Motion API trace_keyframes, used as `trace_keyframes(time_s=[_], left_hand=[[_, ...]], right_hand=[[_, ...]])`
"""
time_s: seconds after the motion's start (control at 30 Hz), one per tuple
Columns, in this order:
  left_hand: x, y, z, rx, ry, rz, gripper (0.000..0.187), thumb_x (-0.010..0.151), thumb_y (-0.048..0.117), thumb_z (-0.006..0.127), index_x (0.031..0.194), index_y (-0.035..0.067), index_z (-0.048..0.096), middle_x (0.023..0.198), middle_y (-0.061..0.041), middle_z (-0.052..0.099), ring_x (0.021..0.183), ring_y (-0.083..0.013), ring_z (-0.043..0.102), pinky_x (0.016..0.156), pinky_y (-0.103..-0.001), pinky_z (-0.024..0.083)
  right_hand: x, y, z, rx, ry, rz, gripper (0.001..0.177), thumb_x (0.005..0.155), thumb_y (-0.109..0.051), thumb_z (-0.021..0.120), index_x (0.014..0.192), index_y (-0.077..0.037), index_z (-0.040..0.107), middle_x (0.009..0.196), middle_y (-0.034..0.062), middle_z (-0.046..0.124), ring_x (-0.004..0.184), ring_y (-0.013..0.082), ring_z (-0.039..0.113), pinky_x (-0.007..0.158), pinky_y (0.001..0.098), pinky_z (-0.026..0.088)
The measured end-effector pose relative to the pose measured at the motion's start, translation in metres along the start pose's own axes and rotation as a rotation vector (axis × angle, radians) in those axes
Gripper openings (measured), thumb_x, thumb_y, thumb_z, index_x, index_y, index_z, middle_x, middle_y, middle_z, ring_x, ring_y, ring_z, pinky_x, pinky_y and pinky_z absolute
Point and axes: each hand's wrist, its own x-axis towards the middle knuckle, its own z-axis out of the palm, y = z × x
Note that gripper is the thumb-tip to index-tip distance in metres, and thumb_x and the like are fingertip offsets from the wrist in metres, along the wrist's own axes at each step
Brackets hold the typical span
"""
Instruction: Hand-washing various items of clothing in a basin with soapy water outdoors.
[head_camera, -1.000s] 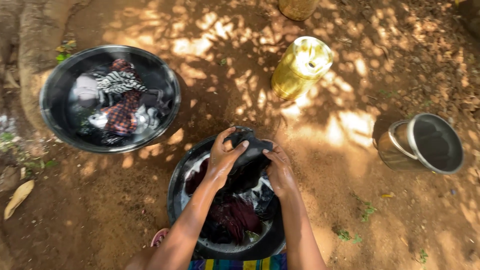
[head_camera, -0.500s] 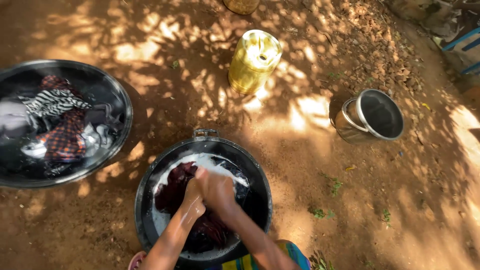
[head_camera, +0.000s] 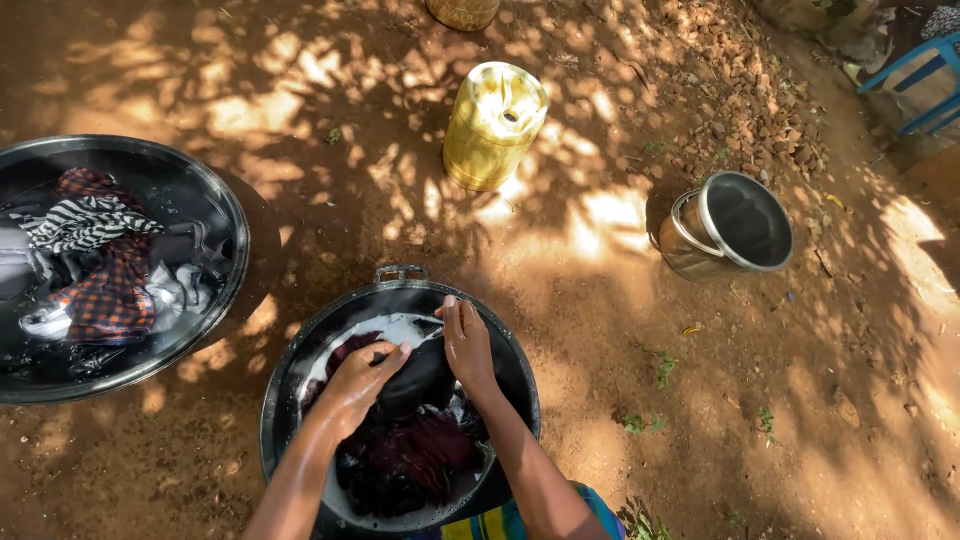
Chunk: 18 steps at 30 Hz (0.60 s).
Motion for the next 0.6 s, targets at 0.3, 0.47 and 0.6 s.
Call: trace_keyframes(time_s=[0.3, 0.47, 0.6], left_hand=[[0.063, -0.058, -0.005, 0.644, 0.237, 0.342, 0.066, 0.106, 0.058, 0.056, 0.064, 0.009, 0.073, 0.047, -0.001, 0.047, 0.039, -0.0127, 0.042, 0.043, -0.035, 0.023], [-0.046, -0.015, 0.041, 0.328, 0.074, 0.089, 0.057, 0.113, 0.058, 0.035, 0.081, 0.013, 0.047, 0.069, 0.0, 0.026, 0.063, -0.0143, 0.024, 0.062, -0.042, 0.021], [-0.052, 0.007, 0.046, 0.289, 0.074, 0.02, 0.048, 0.11, 0.059, 0.036, 0.101, 0.013, 0.049, 0.094, -0.002, 0.032, 0.087, -0.0169, 0.027, 0.078, -0.044, 0.024]], right_hand=[[-0.082, -0.008, 0.076, -0.189, -0.028, -0.655, 0.064, 0.113, -0.059, 0.042, 0.064, -0.019, 0.046, 0.05, -0.0098, 0.042, 0.037, 0.0073, 0.039, 0.031, 0.0259, 0.025], [-0.032, 0.027, 0.042, -0.405, 0.212, -0.442, 0.059, 0.116, -0.037, 0.04, 0.059, -0.019, 0.039, 0.048, -0.0056, 0.034, 0.039, 0.01, 0.027, 0.042, 0.0361, 0.015], [-0.104, 0.016, 0.076, -1.091, -0.269, -0.836, 0.054, 0.103, -0.022, 0.055, 0.053, -0.036, 0.038, 0.045, -0.0147, 0.033, 0.034, 0.0012, 0.032, 0.03, 0.0279, 0.021]])
